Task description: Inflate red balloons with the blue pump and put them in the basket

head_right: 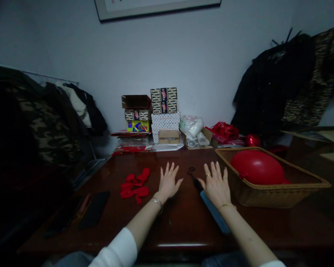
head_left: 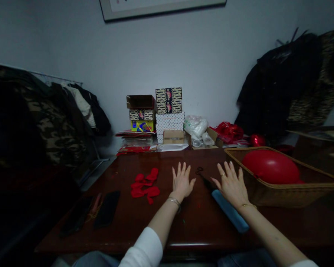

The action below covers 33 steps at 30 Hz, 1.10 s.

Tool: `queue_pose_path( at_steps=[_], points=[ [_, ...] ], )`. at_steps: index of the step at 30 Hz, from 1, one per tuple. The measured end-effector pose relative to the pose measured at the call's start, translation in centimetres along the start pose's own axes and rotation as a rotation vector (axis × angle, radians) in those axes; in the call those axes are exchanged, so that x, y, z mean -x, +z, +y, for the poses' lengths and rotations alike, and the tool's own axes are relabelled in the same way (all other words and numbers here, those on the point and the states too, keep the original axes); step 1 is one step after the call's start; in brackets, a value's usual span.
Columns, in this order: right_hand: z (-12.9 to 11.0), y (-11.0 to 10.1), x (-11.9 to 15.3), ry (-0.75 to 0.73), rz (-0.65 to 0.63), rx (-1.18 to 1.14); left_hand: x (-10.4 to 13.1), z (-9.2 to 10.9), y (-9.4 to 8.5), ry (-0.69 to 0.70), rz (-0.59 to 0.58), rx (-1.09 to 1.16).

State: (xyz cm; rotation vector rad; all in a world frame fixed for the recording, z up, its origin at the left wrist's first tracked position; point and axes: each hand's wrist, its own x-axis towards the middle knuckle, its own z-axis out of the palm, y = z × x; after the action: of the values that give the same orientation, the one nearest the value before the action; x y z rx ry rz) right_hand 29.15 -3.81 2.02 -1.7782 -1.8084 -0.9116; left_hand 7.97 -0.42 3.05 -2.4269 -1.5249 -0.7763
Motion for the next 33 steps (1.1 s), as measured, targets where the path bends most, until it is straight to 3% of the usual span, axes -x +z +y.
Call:
queue_pose_path(
  at_steps=[9, 15, 21, 33],
  points=[
    [-7.1, 2.7, 3.5, -0.064, -0.107, -0.08, 8.1, -12.1, 0.1, -0.336, -0.124, -0.118],
    [-8.9, 4.5, 5.2, -0.066, -0.145, -0.12, 11.2, -17.4, 0.2, -0.462, -0.161, -0.18],
    [-9.3, 5.7, 6.1, -0.055, -0.183, -0.119, 11.4, -19.6, 0.9, -0.455, -0.139, -0.2],
    [-8.2, 6.5, 6.1, -0.016, -0.197, -0.007, 9.7, -20.2, 1.6, -0.437, -0.205, -0.177]
  ],
)
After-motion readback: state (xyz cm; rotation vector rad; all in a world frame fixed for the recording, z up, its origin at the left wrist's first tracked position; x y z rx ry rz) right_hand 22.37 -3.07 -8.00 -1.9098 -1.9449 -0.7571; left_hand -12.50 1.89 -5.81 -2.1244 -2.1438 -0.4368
